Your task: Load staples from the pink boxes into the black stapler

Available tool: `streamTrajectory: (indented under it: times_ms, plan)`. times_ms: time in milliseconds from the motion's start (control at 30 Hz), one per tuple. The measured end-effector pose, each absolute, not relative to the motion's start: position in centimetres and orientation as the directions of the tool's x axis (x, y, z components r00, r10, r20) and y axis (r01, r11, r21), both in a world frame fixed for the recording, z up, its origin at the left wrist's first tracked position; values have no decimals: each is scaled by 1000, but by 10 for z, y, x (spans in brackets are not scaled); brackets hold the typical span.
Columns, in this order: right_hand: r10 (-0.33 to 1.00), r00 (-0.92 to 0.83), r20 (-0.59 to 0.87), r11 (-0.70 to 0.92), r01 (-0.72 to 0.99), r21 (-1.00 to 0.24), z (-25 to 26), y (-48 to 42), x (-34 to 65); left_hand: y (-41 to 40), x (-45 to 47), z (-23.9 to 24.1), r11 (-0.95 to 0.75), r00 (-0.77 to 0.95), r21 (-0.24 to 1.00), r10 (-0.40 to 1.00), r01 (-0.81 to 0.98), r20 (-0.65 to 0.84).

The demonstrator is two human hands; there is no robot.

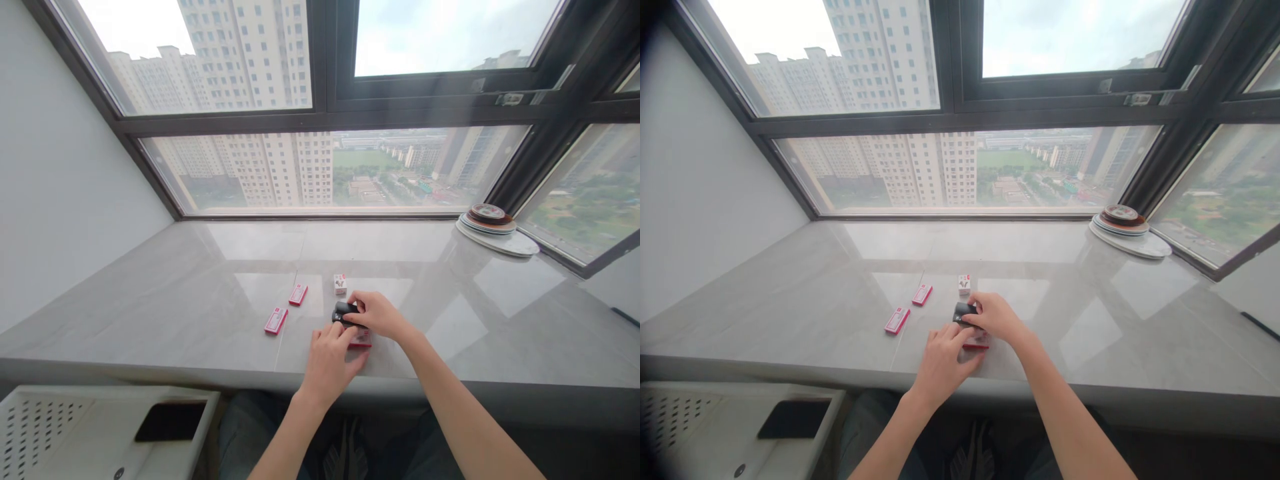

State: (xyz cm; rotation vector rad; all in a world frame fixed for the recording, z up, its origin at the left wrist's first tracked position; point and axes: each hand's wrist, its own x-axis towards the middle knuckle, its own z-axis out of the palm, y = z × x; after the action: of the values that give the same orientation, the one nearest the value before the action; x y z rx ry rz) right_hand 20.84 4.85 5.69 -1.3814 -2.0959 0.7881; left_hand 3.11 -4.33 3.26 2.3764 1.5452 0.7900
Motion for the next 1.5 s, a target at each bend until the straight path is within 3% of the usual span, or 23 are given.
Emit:
streamTrajectory:
  times_ms: [100,300,367,467,567,733,1167,1500]
  plan:
    - [942,-322,93,297,672,-679,54,51,214,-44,21,29,-431,312,402,891,808,330]
    - [961,-266,77,249,706,-663,50,50,223,-27,-49,26,-118,-57,359,895,926,442]
    - [962,-257,86,248,708,-661,50,48,223,-16,-73,28,-98,-89,361,880,927,467]
    - [964,-247,96,247,713,-656,51,46,222,0,-96,26,-190,-11,382,884,904,466]
    - [968,-232,92,234,719,-654,52,45,220,13,-104,19,-268,62,484,914,833,400]
    - [971,-219,91,225,728,-648,53,45,219,19,-94,9,-231,52,611,953,757,297]
    - [991,-128,43,125,751,-649,58,27,229,45,-25,-3,-355,180,448,905,820,387]
    - [996,-17,-90,-74,437,-896,20,15,236,59,44,-4,-395,200,451,885,801,420]
